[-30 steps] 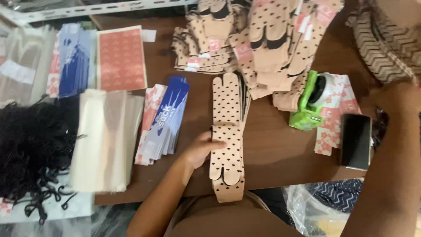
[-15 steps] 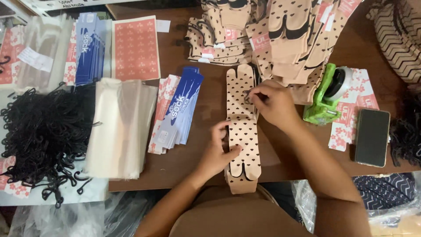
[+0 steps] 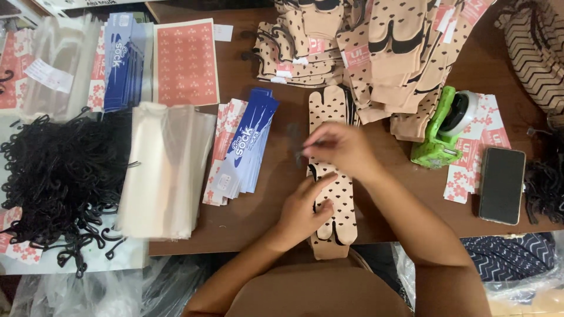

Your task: Attaching cardboard tags to pairs of socks and stacking them on a work table

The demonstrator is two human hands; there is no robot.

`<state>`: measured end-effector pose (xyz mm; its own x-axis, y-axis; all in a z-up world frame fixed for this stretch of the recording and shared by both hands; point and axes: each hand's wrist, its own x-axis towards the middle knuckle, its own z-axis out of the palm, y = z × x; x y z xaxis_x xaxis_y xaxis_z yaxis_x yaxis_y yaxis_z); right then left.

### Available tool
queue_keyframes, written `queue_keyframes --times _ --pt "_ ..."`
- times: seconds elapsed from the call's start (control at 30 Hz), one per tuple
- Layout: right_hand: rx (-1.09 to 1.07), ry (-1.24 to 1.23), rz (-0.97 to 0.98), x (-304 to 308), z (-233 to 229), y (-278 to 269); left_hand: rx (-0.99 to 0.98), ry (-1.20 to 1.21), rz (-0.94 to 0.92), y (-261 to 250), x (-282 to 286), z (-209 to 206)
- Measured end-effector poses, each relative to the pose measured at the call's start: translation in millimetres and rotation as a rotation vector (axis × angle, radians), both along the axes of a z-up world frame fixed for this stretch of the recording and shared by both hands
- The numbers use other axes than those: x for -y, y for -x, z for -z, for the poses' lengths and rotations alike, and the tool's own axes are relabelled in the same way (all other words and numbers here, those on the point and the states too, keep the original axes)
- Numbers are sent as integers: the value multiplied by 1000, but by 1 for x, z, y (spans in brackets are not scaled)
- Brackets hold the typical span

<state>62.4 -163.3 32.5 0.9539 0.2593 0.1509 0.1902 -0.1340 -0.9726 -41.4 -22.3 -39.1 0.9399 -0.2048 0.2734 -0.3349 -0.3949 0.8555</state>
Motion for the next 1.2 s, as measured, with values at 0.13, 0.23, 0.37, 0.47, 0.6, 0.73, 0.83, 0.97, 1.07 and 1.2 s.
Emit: queue_keyframes --times 0.13,0.23,0.37,0.47,0.6,0.73,0.83,0.97,1.07,1.2 --pt "181 435 -351 -7 -15 -13 -26 22 26 0 -1 -1" --pt "102 528 -448 20 -25 -31 -97 119 73 0 -8 -18" --pt "187 489 -394 16 -24 -29 -157 118 89 -2 -8 -17" --pt "183 393 -446 -1 -38 -18 -189 42 104 -4 -8 -19" --pt "206 418 -534 -1 -43 -25 -209 14 170 -6 -10 -28" --pt "137 588 -631 8 -21 -35 -220 -33 199 -5 -11 -23" --pt "104 653 -490 24 -29 -38 -316 142 244 -8 -16 -29" --pt "34 941 -426 38 -29 -23 -298 186 182 -6 -16 -21" --pt "193 728 -275 55 -38 -9 -314 209 231 -9 -18 -23" --pt "556 415 469 156 -14 36 -179 98 82 -13 -24 -17"
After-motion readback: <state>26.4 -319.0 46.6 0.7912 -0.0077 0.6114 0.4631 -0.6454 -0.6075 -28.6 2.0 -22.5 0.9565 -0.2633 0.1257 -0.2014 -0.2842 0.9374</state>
